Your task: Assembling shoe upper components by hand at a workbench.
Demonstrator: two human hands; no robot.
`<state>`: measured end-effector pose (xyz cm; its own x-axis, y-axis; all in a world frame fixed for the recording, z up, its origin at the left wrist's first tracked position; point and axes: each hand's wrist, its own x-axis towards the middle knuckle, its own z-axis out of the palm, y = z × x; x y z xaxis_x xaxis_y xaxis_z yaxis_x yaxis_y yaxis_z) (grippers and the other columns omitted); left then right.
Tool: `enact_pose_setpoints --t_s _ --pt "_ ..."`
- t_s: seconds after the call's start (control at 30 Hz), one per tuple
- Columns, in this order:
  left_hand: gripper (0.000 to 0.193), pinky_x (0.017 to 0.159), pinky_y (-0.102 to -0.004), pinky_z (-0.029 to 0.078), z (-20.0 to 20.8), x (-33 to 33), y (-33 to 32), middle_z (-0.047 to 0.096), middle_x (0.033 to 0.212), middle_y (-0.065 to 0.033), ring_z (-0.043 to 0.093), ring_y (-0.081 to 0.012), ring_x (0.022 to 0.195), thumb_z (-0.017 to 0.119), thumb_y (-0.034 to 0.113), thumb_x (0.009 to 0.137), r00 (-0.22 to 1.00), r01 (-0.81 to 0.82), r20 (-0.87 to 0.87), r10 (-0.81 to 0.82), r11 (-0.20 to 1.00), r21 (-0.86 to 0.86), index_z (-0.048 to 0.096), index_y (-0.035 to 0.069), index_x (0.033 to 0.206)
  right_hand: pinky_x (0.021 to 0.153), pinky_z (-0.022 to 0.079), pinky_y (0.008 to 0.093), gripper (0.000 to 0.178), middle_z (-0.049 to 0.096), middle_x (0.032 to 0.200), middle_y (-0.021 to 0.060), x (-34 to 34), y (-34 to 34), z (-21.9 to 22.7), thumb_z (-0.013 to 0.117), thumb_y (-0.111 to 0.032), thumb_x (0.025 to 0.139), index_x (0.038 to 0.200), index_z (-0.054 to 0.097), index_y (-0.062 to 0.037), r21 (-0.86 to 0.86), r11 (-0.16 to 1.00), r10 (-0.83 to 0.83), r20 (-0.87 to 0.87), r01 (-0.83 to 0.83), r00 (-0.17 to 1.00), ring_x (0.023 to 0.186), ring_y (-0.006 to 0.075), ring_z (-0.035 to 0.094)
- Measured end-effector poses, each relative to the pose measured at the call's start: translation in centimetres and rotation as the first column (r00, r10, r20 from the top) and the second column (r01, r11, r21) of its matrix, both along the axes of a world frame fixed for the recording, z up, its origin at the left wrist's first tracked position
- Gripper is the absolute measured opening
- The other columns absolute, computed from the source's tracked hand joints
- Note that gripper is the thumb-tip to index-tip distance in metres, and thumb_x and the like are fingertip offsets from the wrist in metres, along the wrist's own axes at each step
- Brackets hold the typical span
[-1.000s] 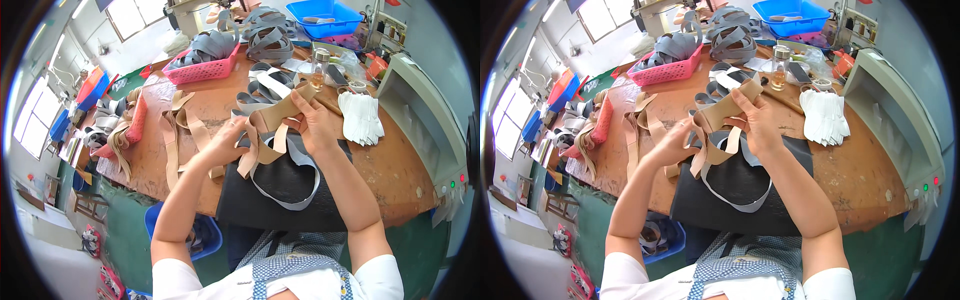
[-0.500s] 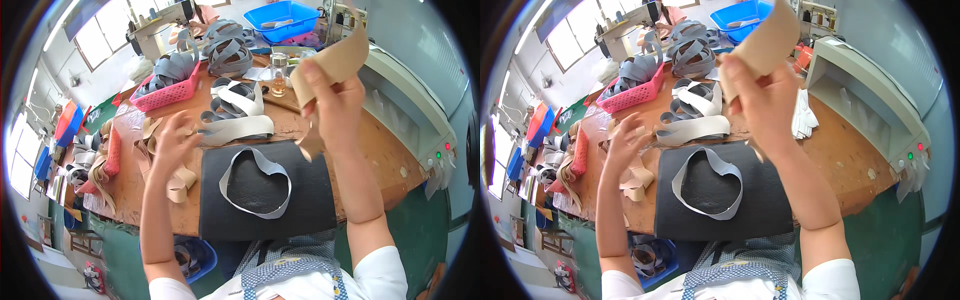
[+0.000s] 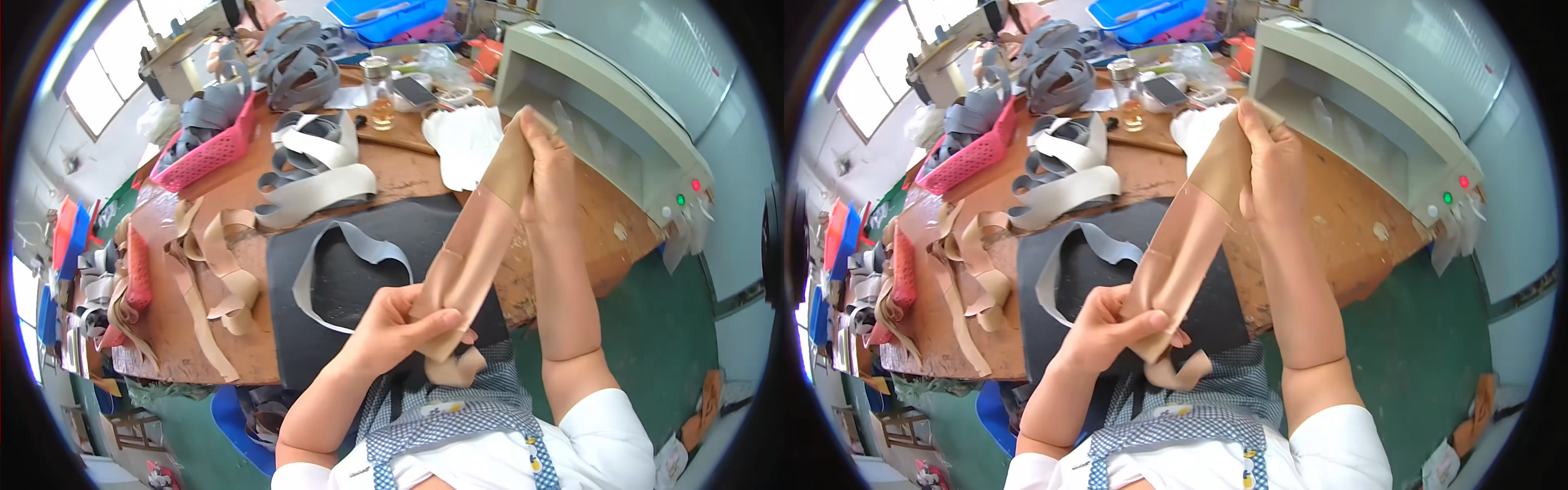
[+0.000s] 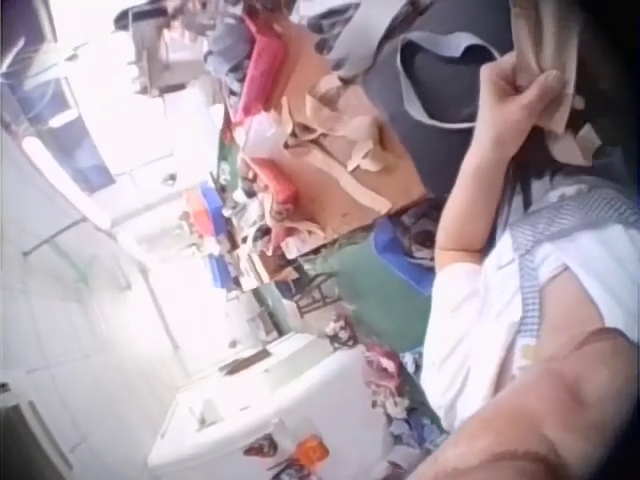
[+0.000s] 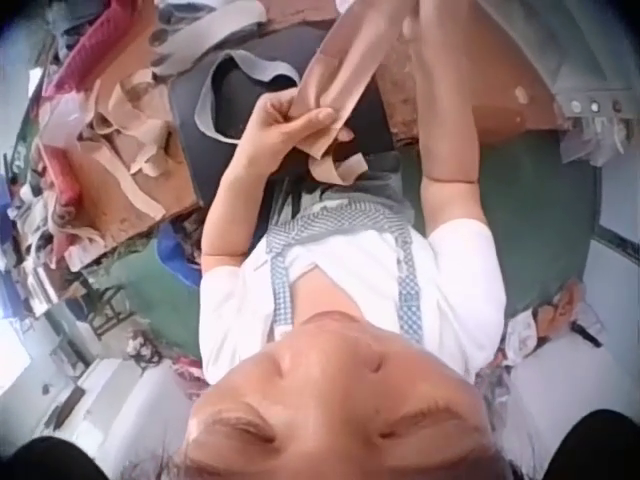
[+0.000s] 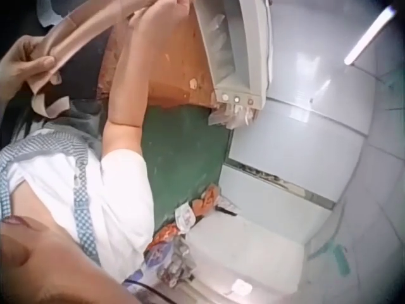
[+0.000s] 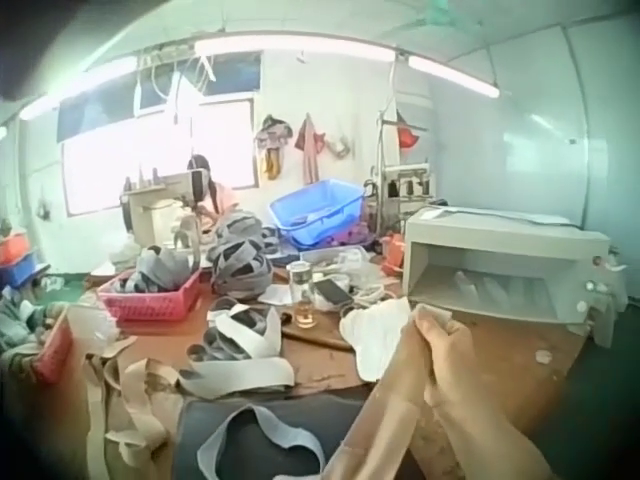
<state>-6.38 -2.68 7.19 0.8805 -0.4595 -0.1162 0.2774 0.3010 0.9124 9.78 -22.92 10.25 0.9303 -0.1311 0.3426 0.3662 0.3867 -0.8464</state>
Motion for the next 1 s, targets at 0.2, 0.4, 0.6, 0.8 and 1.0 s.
enact_pose_setpoints --t_s 0.2,0.4,0.6,0.8,1.0 --pt "0.032 0.078 -0.0299 0.060 -2.8 -0.2 -3.1 0.074 0.098 -0.0130 0.073 -0.0207 0.095 0.067 0.018 0.097 0.986 -0.076 -0.153 0.072 0.997 -0.017 0.058 -0.003 0.121 0.075 0.053 0.0272 0.035 0.066 0.095 0.0028 -0.2 -5.3 -9.9 0.057 -0.039 0.102 0.107 0.064 -0.0048 0.182 0.982 0.109 -0.366 -0.044 0.924 0.085 0.0123 0.064" --pt "0.031 0.078 -0.0262 0.058 -6.6 0.0 -4.4 0.072 0.102 -0.0084 0.070 -0.0131 0.089 0.068 0.017 0.097 0.984 -0.166 -0.019 0.179 0.943 0.289 0.061 -0.004 0.118 0.078 0.056 0.0327 0.050 0.071 0.105 0.0119 -12.2 -5.9 -12.4 0.049 -0.048 0.103 0.101 0.069 -0.0019 -0.063 0.714 0.513 -0.630 -0.697 0.583 0.092 0.0185 0.069" --pt "0.033 0.080 -0.0237 0.053 -4.8 0.2 -4.3 0.071 0.097 -0.0033 0.063 -0.0055 0.090 0.073 0.020 0.093 0.996 0.083 -0.015 -0.083 0.942 0.325 0.065 -0.004 0.115 0.072 0.053 0.0308 0.021 0.070 0.086 0.0092 -11.0 -6.1 -5.3 0.064 -0.016 0.096 0.085 0.066 0.0019 -0.869 0.477 0.113 0.210 0.132 0.971 0.084 0.0223 0.067" --pt "0.031 0.070 -0.0209 0.047 -0.7 0.8 -1.4 0.067 0.086 0.0015 0.059 -0.0047 0.079 0.084 0.017 0.082 0.979 0.192 -0.013 -0.202 0.901 0.390 0.068 -0.002 0.100 0.062 0.044 0.0259 0.025 0.060 0.074 0.0014 -8.5 -7.2 -4.1 0.072 -0.022 0.092 0.084 0.061 -0.0006 -0.531 0.216 0.702 -0.500 -0.820 0.508 0.069 0.0120 0.056" --pt "0.038 0.080 -0.0230 0.051 0.3 1.0 1.6 0.068 0.097 -0.0019 0.061 -0.0070 0.090 0.083 0.011 0.082 0.997 0.069 -0.036 -0.061 0.959 0.275 0.063 -0.002 0.111 0.050 0.035 0.0185 0.031 0.052 0.066 -0.0066 -10.2 -7.9 -2.9 0.076 -0.025 0.090 0.075 0.055 -0.0076 -0.140 0.667 0.570 -0.537 -0.732 0.622 0.057 -0.0006 0.044"
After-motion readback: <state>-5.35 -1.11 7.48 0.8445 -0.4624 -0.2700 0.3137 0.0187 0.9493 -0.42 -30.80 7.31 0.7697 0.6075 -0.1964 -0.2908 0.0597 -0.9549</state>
